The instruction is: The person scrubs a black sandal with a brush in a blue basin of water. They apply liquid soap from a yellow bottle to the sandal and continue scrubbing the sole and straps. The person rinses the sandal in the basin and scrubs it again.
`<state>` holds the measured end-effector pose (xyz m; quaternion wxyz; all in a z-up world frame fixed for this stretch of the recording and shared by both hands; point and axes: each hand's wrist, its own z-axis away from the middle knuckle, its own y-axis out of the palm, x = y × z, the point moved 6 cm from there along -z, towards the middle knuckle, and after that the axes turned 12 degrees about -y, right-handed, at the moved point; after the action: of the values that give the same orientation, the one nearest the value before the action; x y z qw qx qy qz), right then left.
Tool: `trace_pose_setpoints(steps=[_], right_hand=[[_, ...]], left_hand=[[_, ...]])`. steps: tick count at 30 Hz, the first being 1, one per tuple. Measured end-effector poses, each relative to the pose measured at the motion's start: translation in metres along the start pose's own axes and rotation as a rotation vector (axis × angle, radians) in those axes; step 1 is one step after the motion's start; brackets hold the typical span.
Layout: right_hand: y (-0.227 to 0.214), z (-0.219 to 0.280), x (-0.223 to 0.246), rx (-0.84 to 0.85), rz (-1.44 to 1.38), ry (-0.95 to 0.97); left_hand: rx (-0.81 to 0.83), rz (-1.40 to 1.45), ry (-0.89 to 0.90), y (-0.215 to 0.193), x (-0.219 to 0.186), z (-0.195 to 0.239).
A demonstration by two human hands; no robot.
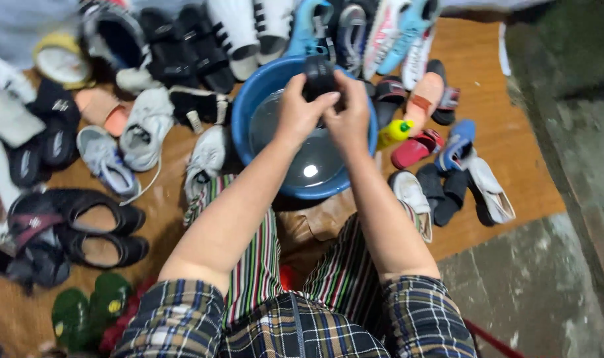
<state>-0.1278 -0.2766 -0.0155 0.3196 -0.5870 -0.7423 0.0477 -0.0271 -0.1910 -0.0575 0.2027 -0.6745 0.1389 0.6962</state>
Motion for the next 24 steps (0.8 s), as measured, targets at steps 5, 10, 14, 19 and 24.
trace_pose_setpoints(steps=[5,10,14,19,24], right_hand=[[-0.007,-0.008,0.007,0.048,-0.279,0.130],[-0.011,-0.009,0.010,0.114,-0.484,0.380],[-0.017,-0.011,0.012,0.145,-0.542,0.421],[-0.042,-0.029,0.034,0.195,-0.397,0.189],[-0.068,-0.042,0.083,0.332,-0.055,-0.154]], left_hand=[[-0.107,-0.065,0.043,-0.010,-0.025,0.006],[-0.164,-0.218,0.033,-0.020,-0.044,0.007],[-0.180,-0.234,0.037,-0.025,-0.049,0.009],[-0.147,-0.243,0.059,-0.025,-0.043,0.006],[-0.263,-0.434,0.135,-0.033,-0.036,0.002]])
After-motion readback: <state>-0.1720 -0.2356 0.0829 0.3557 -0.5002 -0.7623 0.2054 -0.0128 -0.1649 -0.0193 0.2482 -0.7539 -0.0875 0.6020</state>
